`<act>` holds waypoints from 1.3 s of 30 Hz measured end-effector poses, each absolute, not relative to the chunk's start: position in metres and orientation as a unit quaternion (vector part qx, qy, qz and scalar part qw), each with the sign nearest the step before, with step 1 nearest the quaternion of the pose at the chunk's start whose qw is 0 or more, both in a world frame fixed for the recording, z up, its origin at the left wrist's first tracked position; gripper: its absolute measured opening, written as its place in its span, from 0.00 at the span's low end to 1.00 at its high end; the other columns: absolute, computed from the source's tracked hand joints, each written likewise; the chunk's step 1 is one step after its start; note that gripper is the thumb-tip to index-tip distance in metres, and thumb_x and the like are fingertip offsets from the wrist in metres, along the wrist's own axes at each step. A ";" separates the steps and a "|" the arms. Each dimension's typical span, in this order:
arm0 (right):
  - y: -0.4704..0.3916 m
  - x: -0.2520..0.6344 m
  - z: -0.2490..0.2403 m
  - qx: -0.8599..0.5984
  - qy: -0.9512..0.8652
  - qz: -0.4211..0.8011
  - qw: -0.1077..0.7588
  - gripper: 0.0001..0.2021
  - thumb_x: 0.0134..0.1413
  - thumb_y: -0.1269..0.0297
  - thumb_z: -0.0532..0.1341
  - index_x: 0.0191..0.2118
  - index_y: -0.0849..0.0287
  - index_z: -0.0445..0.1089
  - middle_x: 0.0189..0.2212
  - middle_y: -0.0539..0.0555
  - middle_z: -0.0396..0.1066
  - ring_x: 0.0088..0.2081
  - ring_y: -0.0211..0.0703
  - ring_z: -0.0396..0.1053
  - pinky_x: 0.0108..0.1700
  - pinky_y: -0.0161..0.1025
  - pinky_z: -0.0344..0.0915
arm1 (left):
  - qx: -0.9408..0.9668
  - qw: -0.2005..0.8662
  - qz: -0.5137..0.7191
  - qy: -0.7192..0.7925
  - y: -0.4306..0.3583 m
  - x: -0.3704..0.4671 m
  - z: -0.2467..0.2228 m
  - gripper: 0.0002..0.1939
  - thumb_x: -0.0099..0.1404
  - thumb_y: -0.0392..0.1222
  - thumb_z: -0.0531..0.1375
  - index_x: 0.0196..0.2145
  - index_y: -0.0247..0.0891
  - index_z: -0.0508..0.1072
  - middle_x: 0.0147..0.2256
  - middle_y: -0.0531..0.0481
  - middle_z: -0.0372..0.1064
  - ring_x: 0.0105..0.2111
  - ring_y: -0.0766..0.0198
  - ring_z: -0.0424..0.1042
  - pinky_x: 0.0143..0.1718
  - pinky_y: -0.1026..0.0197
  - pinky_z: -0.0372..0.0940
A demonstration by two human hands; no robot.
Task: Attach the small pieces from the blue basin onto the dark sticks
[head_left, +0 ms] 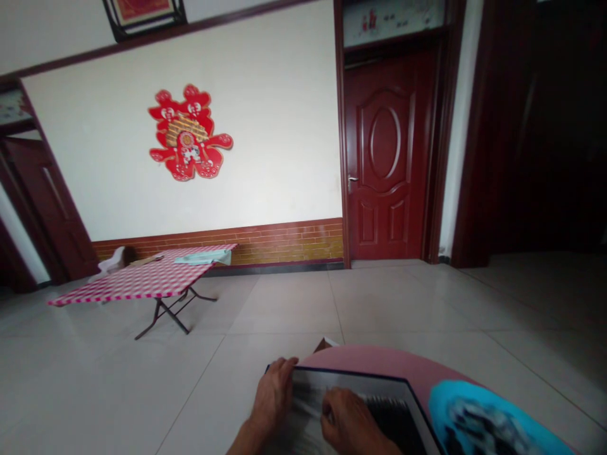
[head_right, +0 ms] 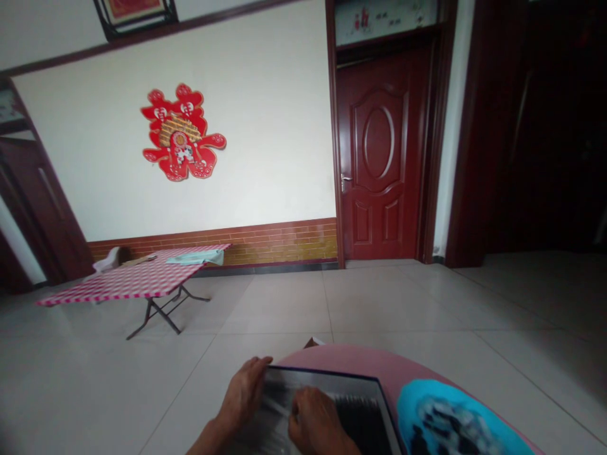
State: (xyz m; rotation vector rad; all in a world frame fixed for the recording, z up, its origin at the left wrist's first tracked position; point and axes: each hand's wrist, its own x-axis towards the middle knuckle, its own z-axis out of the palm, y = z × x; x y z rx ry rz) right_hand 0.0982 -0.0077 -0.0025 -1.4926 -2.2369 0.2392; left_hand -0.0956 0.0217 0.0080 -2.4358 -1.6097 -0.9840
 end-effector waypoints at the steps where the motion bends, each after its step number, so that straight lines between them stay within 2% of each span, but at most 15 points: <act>1: -0.006 0.100 0.001 -0.541 -0.804 0.090 0.229 0.09 0.44 0.73 0.54 0.30 0.58 0.70 0.28 0.53 0.73 0.32 0.44 0.69 0.33 0.36 0.58 | -0.766 0.029 -0.358 -0.533 0.022 -0.096 0.009 0.18 0.65 0.36 0.43 0.48 0.39 0.66 0.40 0.43 0.70 0.41 0.59 0.69 0.43 0.58 0.64; 4: -0.002 0.104 0.010 -0.554 -0.785 0.100 0.257 0.08 0.44 0.72 0.54 0.29 0.58 0.70 0.27 0.52 0.72 0.31 0.42 0.68 0.33 0.35 0.57 | -0.684 -0.002 -0.441 -0.581 0.024 -0.098 0.014 0.18 0.66 0.41 0.43 0.48 0.35 0.66 0.41 0.40 0.70 0.41 0.58 0.70 0.42 0.58 0.64; 8: 0.001 0.108 0.015 -0.566 -0.765 0.114 0.285 0.08 0.45 0.72 0.54 0.28 0.58 0.69 0.26 0.52 0.71 0.29 0.40 0.68 0.32 0.34 0.56 | -0.633 -0.082 -0.451 -0.624 0.024 -0.097 0.013 0.19 0.63 0.45 0.47 0.43 0.32 0.69 0.40 0.39 0.72 0.42 0.55 0.71 0.44 0.54 0.63; 10: 0.001 0.107 0.015 -0.563 -0.761 0.119 0.298 0.08 0.45 0.72 0.54 0.28 0.59 0.69 0.25 0.51 0.71 0.28 0.39 0.67 0.31 0.34 0.56 | -0.628 -0.179 -0.434 -0.621 0.023 -0.093 0.009 0.18 0.61 0.48 0.49 0.39 0.34 0.71 0.33 0.42 0.73 0.35 0.55 0.73 0.38 0.55 0.65; 13: 0.000 0.103 0.013 -0.547 -0.761 0.129 0.323 0.07 0.44 0.72 0.54 0.28 0.59 0.69 0.25 0.50 0.71 0.28 0.39 0.66 0.31 0.33 0.55 | -0.543 -0.383 -0.452 -0.595 0.023 -0.080 0.009 0.19 0.57 0.56 0.52 0.32 0.36 0.70 0.25 0.48 0.71 0.24 0.59 0.71 0.24 0.60 0.63; 15: -0.001 0.101 0.014 -0.531 -0.763 0.150 0.335 0.06 0.43 0.71 0.55 0.26 0.59 0.69 0.24 0.49 0.70 0.27 0.38 0.65 0.30 0.33 0.55 | -0.454 -0.489 -0.499 -0.553 0.024 -0.069 0.014 0.20 0.55 0.58 0.56 0.30 0.36 0.69 0.26 0.49 0.71 0.24 0.62 0.71 0.23 0.63 0.62; 18: 0.004 0.105 0.022 -0.499 -0.757 0.218 0.361 0.08 0.47 0.68 0.54 0.24 0.60 0.69 0.20 0.47 0.68 0.25 0.37 0.64 0.27 0.32 0.54 | -0.397 -0.536 -0.568 -0.481 0.027 -0.052 0.028 0.21 0.52 0.59 0.58 0.31 0.36 0.68 0.26 0.51 0.69 0.24 0.66 0.70 0.26 0.64 0.63; 21: 0.015 0.125 0.038 -0.501 -0.709 0.252 0.427 0.14 0.52 0.64 0.50 0.25 0.60 0.70 0.22 0.48 0.70 0.27 0.38 0.65 0.29 0.32 0.57 | -0.426 -0.462 -0.605 -0.488 0.031 -0.035 0.039 0.21 0.57 0.59 0.53 0.35 0.37 0.68 0.21 0.56 0.64 0.20 0.68 0.66 0.23 0.65 0.62; 23: 0.022 0.143 0.049 -0.521 -0.687 0.248 0.443 0.14 0.52 0.63 0.49 0.29 0.60 0.72 0.26 0.50 0.73 0.30 0.39 0.67 0.32 0.33 0.60 | -0.523 -0.370 -0.578 -0.505 0.030 -0.024 0.040 0.19 0.62 0.56 0.49 0.35 0.38 0.68 0.22 0.54 0.65 0.21 0.66 0.66 0.24 0.64 0.62; 26: 0.022 0.166 0.057 -0.537 -0.700 0.247 0.401 0.12 0.47 0.67 0.52 0.30 0.59 0.73 0.28 0.51 0.75 0.32 0.40 0.69 0.35 0.33 0.61 | -0.704 -0.186 -0.476 -0.494 0.023 -0.012 0.032 0.16 0.65 0.50 0.47 0.35 0.40 0.70 0.30 0.49 0.71 0.30 0.62 0.70 0.34 0.61 0.63; 29: 0.009 0.172 0.048 -0.552 -0.742 0.210 0.316 0.12 0.41 0.73 0.53 0.26 0.57 0.74 0.26 0.51 0.75 0.31 0.40 0.70 0.34 0.32 0.60 | -0.780 -0.044 -0.392 -0.486 0.017 -0.008 0.021 0.13 0.67 0.46 0.47 0.39 0.41 0.69 0.35 0.46 0.72 0.37 0.58 0.71 0.40 0.60 0.62; 34: -0.016 0.162 0.010 -0.642 -0.748 0.075 0.149 0.10 0.42 0.75 0.54 0.27 0.60 0.72 0.30 0.58 0.74 0.34 0.46 0.71 0.35 0.36 0.60 | -0.789 0.012 -0.339 -0.512 0.017 -0.015 0.010 0.15 0.68 0.44 0.45 0.37 0.40 0.69 0.33 0.46 0.73 0.35 0.59 0.73 0.37 0.61 0.64; 39: -0.019 0.154 -0.003 -0.656 -0.746 0.054 0.103 0.09 0.43 0.69 0.59 0.34 0.61 0.72 0.36 0.60 0.73 0.38 0.50 0.71 0.39 0.39 0.61 | -0.785 0.005 -0.322 -0.530 0.020 -0.021 0.003 0.15 0.69 0.43 0.44 0.38 0.40 0.69 0.31 0.47 0.73 0.32 0.60 0.73 0.33 0.62 0.63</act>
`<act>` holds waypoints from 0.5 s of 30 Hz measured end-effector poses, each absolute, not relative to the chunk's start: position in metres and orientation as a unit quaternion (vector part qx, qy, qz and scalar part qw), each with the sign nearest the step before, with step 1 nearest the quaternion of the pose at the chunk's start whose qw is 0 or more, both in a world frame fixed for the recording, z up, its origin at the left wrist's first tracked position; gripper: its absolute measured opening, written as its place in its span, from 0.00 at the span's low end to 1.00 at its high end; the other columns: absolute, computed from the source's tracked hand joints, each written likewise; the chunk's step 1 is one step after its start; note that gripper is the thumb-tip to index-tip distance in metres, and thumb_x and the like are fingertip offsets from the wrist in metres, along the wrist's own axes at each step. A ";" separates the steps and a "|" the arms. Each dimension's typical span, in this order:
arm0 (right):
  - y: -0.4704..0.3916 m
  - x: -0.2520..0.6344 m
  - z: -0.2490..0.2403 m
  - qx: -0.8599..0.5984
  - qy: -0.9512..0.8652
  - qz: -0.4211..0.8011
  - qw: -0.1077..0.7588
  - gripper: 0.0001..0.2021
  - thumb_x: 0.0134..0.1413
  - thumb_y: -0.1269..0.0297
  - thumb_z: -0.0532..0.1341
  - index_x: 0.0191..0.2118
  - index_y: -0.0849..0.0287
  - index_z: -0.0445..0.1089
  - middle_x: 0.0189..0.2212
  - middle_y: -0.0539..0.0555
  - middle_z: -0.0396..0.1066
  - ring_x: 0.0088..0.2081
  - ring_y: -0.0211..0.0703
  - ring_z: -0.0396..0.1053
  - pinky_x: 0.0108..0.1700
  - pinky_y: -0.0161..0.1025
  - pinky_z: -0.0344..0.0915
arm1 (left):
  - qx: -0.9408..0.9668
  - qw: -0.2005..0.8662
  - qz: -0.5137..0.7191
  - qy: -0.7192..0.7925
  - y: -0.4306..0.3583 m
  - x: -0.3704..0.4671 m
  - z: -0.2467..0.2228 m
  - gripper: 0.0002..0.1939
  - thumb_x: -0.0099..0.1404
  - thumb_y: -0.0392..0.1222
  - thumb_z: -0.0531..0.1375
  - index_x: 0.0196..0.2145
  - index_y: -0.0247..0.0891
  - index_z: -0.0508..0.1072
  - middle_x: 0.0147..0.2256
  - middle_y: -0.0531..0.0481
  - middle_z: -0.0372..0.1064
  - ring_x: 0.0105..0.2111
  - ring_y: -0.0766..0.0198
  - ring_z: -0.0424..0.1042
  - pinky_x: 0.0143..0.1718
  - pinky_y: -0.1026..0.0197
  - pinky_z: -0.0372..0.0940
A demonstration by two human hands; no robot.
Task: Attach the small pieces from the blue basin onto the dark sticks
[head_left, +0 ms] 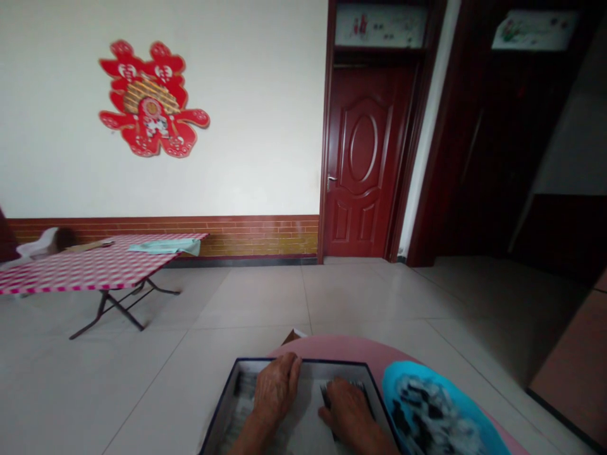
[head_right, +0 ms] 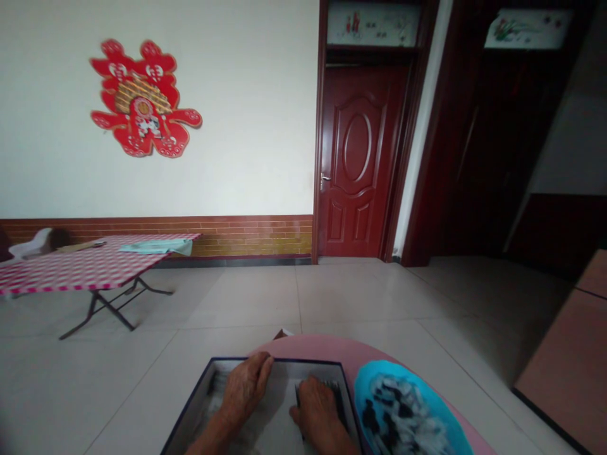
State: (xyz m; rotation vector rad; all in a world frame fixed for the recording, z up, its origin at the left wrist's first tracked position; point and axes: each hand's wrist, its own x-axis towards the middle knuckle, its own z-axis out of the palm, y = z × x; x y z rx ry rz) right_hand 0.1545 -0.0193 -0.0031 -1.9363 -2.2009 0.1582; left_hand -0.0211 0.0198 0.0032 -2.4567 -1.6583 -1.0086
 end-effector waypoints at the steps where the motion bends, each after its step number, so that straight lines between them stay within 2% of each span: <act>1: -0.018 0.153 0.000 -0.663 -0.741 0.059 0.090 0.09 0.43 0.69 0.59 0.34 0.61 0.72 0.36 0.60 0.73 0.39 0.51 0.71 0.39 0.39 0.61 | -0.785 0.007 -0.323 -0.528 0.020 -0.021 0.001 0.14 0.69 0.43 0.44 0.38 0.40 0.69 0.30 0.47 0.73 0.32 0.60 0.73 0.33 0.62 0.63; 9: -0.007 0.138 0.011 -0.701 -0.709 0.060 0.049 0.14 0.43 0.80 0.54 0.35 0.66 0.73 0.36 0.66 0.74 0.40 0.54 0.71 0.39 0.40 0.63 | -0.789 0.042 -0.377 -0.484 0.021 -0.021 -0.005 0.13 0.68 0.42 0.46 0.32 0.40 0.68 0.24 0.51 0.71 0.25 0.63 0.73 0.26 0.65 0.63; 13: -0.006 0.143 0.012 -0.714 -0.696 0.054 0.053 0.11 0.42 0.77 0.55 0.32 0.64 0.73 0.35 0.65 0.74 0.38 0.52 0.72 0.36 0.39 0.62 | -0.787 0.077 -0.404 -0.460 0.025 -0.023 -0.011 0.13 0.69 0.43 0.46 0.44 0.39 0.67 0.31 0.49 0.74 0.29 0.62 0.74 0.29 0.64 0.67; 15: -0.004 0.149 0.019 -0.712 -0.692 0.075 0.095 0.10 0.44 0.74 0.54 0.29 0.62 0.72 0.32 0.62 0.75 0.36 0.49 0.72 0.35 0.37 0.62 | -0.789 0.090 -0.419 -0.440 0.028 -0.023 -0.014 0.15 0.69 0.44 0.46 0.48 0.37 0.65 0.35 0.47 0.75 0.32 0.62 0.75 0.32 0.63 0.68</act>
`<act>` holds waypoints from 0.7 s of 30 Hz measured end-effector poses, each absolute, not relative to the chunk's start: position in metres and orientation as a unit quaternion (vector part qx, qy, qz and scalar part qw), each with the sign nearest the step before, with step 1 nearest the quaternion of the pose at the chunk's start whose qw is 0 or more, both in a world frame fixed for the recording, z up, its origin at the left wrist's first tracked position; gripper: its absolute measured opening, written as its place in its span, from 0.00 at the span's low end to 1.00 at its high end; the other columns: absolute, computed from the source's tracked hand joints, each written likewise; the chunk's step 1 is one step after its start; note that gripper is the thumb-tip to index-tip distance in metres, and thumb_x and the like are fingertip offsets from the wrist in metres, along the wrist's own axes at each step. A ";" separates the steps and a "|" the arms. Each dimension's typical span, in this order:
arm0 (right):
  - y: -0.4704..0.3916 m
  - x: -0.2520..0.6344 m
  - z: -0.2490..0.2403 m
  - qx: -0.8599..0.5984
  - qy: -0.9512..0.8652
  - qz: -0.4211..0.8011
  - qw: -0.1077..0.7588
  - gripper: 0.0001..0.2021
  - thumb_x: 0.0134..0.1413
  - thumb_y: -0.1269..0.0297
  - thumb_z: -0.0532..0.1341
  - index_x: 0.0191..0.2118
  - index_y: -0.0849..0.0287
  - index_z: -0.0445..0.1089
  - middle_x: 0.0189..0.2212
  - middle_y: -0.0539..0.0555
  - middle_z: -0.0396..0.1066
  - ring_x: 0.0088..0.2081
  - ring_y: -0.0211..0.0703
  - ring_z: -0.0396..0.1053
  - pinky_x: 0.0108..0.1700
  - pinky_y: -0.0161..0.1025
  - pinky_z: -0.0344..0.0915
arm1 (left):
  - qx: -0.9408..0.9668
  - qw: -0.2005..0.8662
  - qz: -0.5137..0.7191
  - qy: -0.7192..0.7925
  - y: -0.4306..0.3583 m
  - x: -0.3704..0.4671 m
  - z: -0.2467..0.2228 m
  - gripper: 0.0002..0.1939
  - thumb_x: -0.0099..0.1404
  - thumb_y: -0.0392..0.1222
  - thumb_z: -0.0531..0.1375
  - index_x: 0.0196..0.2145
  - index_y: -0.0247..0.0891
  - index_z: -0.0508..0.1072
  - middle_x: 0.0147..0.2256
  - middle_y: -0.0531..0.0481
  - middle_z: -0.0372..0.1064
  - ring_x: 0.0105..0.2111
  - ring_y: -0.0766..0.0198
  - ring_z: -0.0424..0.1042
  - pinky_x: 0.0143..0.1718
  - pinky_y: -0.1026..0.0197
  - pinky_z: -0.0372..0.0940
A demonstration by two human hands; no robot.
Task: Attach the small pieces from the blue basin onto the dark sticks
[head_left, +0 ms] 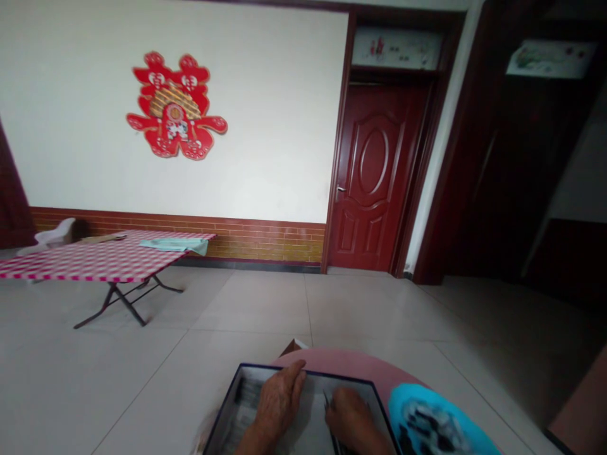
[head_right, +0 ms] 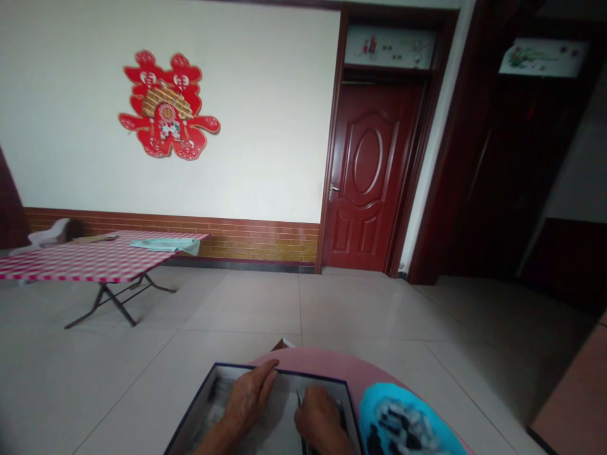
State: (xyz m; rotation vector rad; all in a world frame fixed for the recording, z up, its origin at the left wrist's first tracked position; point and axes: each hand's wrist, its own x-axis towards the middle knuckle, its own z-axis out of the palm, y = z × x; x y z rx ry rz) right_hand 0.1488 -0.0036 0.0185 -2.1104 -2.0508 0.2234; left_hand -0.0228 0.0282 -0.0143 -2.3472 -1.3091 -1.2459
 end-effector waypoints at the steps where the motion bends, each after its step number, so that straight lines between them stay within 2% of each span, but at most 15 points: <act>1: -0.001 0.151 0.024 -0.705 -0.690 0.099 0.132 0.09 0.44 0.73 0.54 0.27 0.61 0.71 0.30 0.60 0.75 0.35 0.47 0.72 0.34 0.36 0.61 | -0.791 0.090 -0.423 -0.433 0.029 -0.023 -0.015 0.16 0.69 0.44 0.45 0.48 0.37 0.64 0.36 0.47 0.75 0.33 0.62 0.75 0.33 0.63 0.68; 4: 0.006 0.155 0.044 -0.654 -0.660 0.242 0.278 0.10 0.41 0.73 0.54 0.31 0.59 0.69 0.24 0.52 0.73 0.28 0.41 0.70 0.28 0.33 0.60 | -0.789 0.071 -0.433 -0.430 0.028 -0.020 -0.012 0.15 0.69 0.43 0.45 0.48 0.37 0.64 0.37 0.46 0.74 0.34 0.63 0.74 0.35 0.63 0.68; 7: 0.009 0.150 0.056 -0.562 -0.576 0.408 0.432 0.10 0.45 0.66 0.55 0.36 0.58 0.68 0.19 0.47 0.69 0.22 0.38 0.66 0.23 0.32 0.58 | -0.785 0.033 -0.441 -0.434 0.024 -0.018 -0.005 0.14 0.69 0.41 0.45 0.44 0.37 0.66 0.34 0.47 0.74 0.32 0.63 0.74 0.34 0.64 0.68; 10: 0.007 0.143 0.052 -0.451 -0.458 0.525 0.558 0.13 0.46 0.56 0.59 0.37 0.57 0.69 0.26 0.49 0.72 0.29 0.39 0.69 0.31 0.33 0.64 | -0.791 0.009 -0.439 -0.426 0.021 -0.017 0.000 0.13 0.68 0.40 0.44 0.39 0.39 0.67 0.29 0.48 0.72 0.29 0.63 0.73 0.30 0.64 0.67; 12: 0.004 0.139 0.043 -0.401 -0.389 0.586 0.587 0.19 0.41 0.56 0.64 0.41 0.56 0.69 0.34 0.52 0.73 0.37 0.41 0.70 0.38 0.35 0.65 | -0.793 0.009 -0.440 -0.421 0.021 -0.016 0.000 0.13 0.68 0.40 0.44 0.36 0.39 0.67 0.27 0.48 0.71 0.28 0.63 0.72 0.28 0.64 0.66; 14: 0.004 0.137 0.034 -0.381 -0.347 0.612 0.600 0.22 0.37 0.56 0.67 0.43 0.55 0.69 0.39 0.53 0.72 0.41 0.42 0.69 0.41 0.36 0.65 | -0.791 0.011 -0.442 -0.423 0.021 -0.015 -0.002 0.12 0.68 0.40 0.44 0.34 0.39 0.66 0.26 0.48 0.70 0.27 0.62 0.72 0.28 0.63 0.66; 19: 0.010 0.139 0.019 -0.450 -0.335 0.545 0.623 0.23 0.38 0.46 0.63 0.38 0.58 0.71 0.30 0.52 0.73 0.32 0.43 0.70 0.32 0.36 0.66 | -0.792 0.004 -0.432 -0.432 0.020 -0.015 -0.002 0.10 0.67 0.39 0.46 0.34 0.39 0.66 0.27 0.48 0.70 0.28 0.62 0.71 0.29 0.62 0.66; 21: 0.010 0.141 0.019 -0.487 -0.367 0.509 0.608 0.23 0.40 0.44 0.61 0.38 0.58 0.71 0.31 0.53 0.73 0.32 0.44 0.70 0.33 0.37 0.66 | -0.800 0.000 -0.424 -0.424 0.018 -0.016 0.000 0.10 0.67 0.39 0.46 0.36 0.39 0.66 0.28 0.48 0.70 0.29 0.61 0.71 0.30 0.62 0.66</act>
